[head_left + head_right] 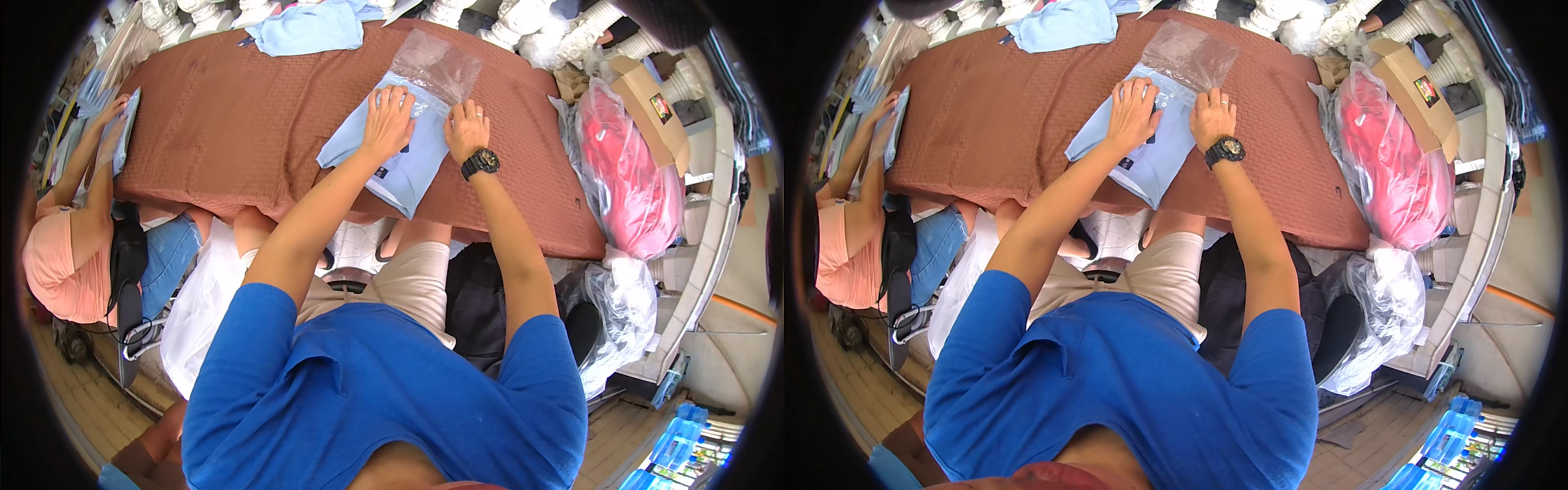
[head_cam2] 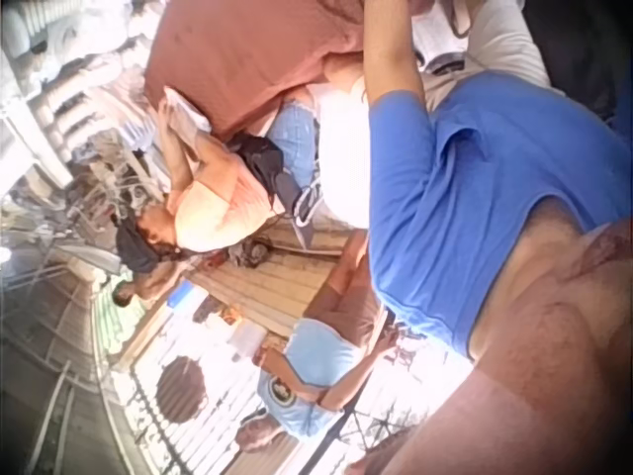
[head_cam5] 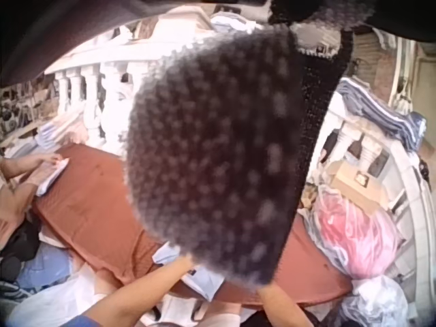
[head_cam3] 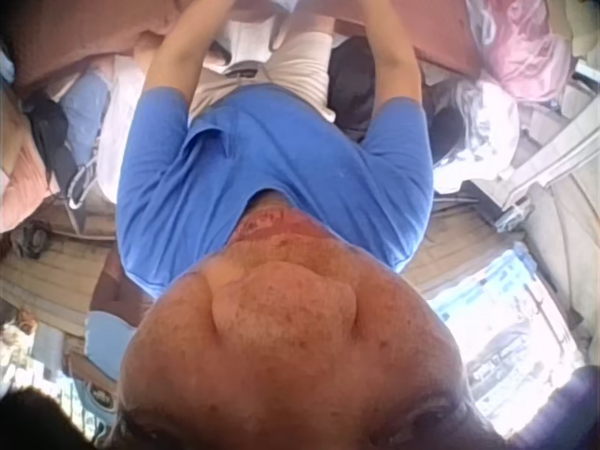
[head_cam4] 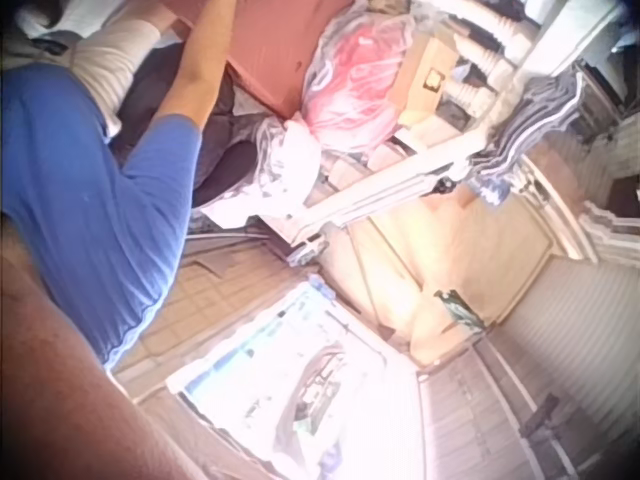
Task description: The person places a folded blue shirt into a clear plastic bag, seals the bag by hand, and then unfolds another blue shirt on a brown padded surface.
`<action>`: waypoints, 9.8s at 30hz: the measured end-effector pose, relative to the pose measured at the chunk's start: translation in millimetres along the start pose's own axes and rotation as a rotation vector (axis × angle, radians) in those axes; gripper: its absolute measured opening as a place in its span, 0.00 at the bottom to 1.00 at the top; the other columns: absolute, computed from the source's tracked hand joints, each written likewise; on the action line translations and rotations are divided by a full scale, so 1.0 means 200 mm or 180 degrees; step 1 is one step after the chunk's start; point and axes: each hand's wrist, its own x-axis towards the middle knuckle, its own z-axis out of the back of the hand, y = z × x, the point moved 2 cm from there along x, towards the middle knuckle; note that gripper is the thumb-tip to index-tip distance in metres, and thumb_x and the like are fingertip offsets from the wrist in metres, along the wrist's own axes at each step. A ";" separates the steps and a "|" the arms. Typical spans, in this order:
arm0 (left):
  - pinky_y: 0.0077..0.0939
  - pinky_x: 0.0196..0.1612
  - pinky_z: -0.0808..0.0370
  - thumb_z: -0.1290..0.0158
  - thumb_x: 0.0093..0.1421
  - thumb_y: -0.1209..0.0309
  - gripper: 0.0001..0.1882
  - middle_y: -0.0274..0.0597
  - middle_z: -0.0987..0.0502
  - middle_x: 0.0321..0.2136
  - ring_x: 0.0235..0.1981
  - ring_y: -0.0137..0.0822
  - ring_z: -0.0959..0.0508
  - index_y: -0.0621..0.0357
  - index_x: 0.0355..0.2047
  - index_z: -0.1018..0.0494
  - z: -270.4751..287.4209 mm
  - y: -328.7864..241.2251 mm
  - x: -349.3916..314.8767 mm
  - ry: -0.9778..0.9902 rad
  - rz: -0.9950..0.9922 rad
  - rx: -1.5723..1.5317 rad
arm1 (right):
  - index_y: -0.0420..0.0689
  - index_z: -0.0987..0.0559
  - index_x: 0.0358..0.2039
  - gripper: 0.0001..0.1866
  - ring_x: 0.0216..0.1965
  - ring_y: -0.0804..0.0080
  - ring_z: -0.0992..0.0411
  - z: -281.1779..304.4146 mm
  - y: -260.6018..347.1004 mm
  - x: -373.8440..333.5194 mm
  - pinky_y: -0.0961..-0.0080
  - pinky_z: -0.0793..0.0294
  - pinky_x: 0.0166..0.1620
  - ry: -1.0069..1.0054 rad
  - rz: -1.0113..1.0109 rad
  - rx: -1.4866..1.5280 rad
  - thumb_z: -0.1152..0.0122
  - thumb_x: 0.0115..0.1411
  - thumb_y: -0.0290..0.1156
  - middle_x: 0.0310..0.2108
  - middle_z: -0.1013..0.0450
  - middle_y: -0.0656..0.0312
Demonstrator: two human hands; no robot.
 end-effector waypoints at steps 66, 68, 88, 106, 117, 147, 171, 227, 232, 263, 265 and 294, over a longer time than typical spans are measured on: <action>0.46 0.61 0.27 0.43 0.62 0.72 0.27 0.51 0.26 0.54 0.57 0.46 0.25 0.71 0.58 0.36 0.14 -0.14 -0.43 -0.0365 0.4409 -0.5929 | 0.52 0.34 0.67 0.33 0.54 0.55 0.27 0.08 0.17 0.14 0.62 0.17 0.49 0.0994 0.1356 0.0164 0.49 0.60 0.20 0.63 0.33 0.61; 0.44 0.60 0.25 0.44 0.63 0.74 0.25 0.51 0.26 0.55 0.56 0.45 0.24 0.73 0.58 0.36 0.13 -0.14 -0.41 -0.0200 0.4244 -0.5870 | 0.50 0.35 0.68 0.33 0.53 0.55 0.26 0.09 0.16 0.14 0.62 0.17 0.48 0.1039 0.1321 0.0110 0.49 0.61 0.21 0.63 0.33 0.61; 0.43 0.59 0.24 0.49 0.65 0.81 0.21 0.50 0.27 0.54 0.55 0.45 0.23 0.67 0.58 0.35 -0.03 -0.12 -0.40 -0.0251 0.4108 -0.5687 | 0.46 0.35 0.67 0.30 0.52 0.44 0.25 0.07 0.32 0.07 0.62 0.15 0.41 0.0998 0.1215 0.0016 0.47 0.63 0.28 0.62 0.32 0.59; 0.41 0.56 0.23 0.50 0.68 0.73 0.26 0.44 0.28 0.57 0.56 0.40 0.25 0.55 0.65 0.41 -0.14 -0.14 -0.23 -0.0093 0.3665 -0.5856 | 0.43 0.33 0.65 0.30 0.50 0.46 0.25 0.31 0.42 0.02 0.61 0.16 0.39 0.1023 0.1055 0.0236 0.46 0.59 0.23 0.58 0.31 0.59; 0.35 0.44 0.20 0.56 0.74 0.58 0.13 0.40 0.25 0.43 0.43 0.37 0.21 0.52 0.49 0.32 -0.21 -0.16 -0.26 0.0514 0.3668 -0.6424 | 0.38 0.29 0.61 0.30 0.48 0.51 0.24 0.50 0.53 -0.09 0.69 0.16 0.37 0.0805 0.1087 0.0123 0.41 0.55 0.21 0.52 0.29 0.56; 0.54 0.67 0.39 0.44 0.62 0.69 0.35 0.63 0.35 0.64 0.62 0.60 0.30 0.50 0.69 0.41 0.16 -0.13 0.27 0.1372 0.0072 -0.0324 | 0.43 0.37 0.69 0.36 0.58 0.45 0.32 0.74 0.88 -0.38 0.60 0.22 0.51 -0.0418 -0.0648 0.2733 0.41 0.59 0.17 0.66 0.40 0.46; 0.44 0.55 0.34 0.41 0.56 0.73 0.21 0.48 0.28 0.48 0.53 0.49 0.30 0.55 0.52 0.28 0.55 -0.20 -0.59 0.1251 0.0731 0.0131 | 0.40 0.32 0.56 0.34 0.49 0.40 0.34 0.31 0.38 -0.67 0.50 0.29 0.50 0.0417 -0.1226 0.1252 0.28 0.51 0.30 0.50 0.35 0.43; 0.58 0.73 0.56 0.49 0.66 0.71 0.30 0.35 0.43 0.72 0.73 0.44 0.45 0.46 0.68 0.38 0.06 0.05 -0.38 0.1396 -0.0348 -0.0506 | 0.49 0.21 0.43 0.14 0.47 0.52 0.33 -0.02 0.49 -0.61 0.54 0.39 0.49 -0.0225 -0.2261 0.0833 0.33 0.56 0.34 0.41 0.28 0.57; 0.55 0.74 0.56 0.47 0.64 0.70 0.30 0.36 0.43 0.72 0.74 0.44 0.46 0.49 0.68 0.36 0.04 0.01 -0.33 0.1449 -0.0480 -0.0548 | 0.49 0.21 0.43 0.14 0.47 0.53 0.33 -0.02 0.49 -0.60 0.53 0.40 0.49 -0.0234 -0.2293 0.0909 0.34 0.56 0.35 0.42 0.27 0.58; 0.75 0.68 0.53 0.50 0.66 0.69 0.29 0.29 0.46 0.73 0.71 0.60 0.45 0.36 0.68 0.35 0.02 -0.08 -0.38 0.2009 -0.1065 -0.0020 | 0.48 0.24 0.37 0.09 0.43 0.57 0.32 0.02 0.45 -0.67 0.56 0.38 0.48 -0.0580 -0.1824 0.1472 0.37 0.56 0.25 0.35 0.29 0.61; 0.78 0.66 0.55 0.52 0.69 0.64 0.28 0.30 0.48 0.74 0.72 0.60 0.47 0.33 0.69 0.37 0.07 -0.12 -0.40 0.1886 -0.1099 -0.0032 | 0.48 0.24 0.37 0.09 0.43 0.57 0.32 0.02 0.45 -0.68 0.56 0.38 0.47 -0.0578 -0.1872 0.1492 0.38 0.56 0.25 0.35 0.30 0.62; 0.47 0.50 0.25 0.46 0.62 0.74 0.16 0.56 0.26 0.47 0.47 0.55 0.25 0.64 0.50 0.27 0.36 0.26 -0.45 0.0229 0.1948 -0.0361 | 0.52 0.14 0.40 0.12 0.52 0.57 0.34 0.11 0.81 -0.27 0.50 0.42 0.60 -0.0350 0.0178 0.1349 0.33 0.54 0.29 0.49 0.25 0.65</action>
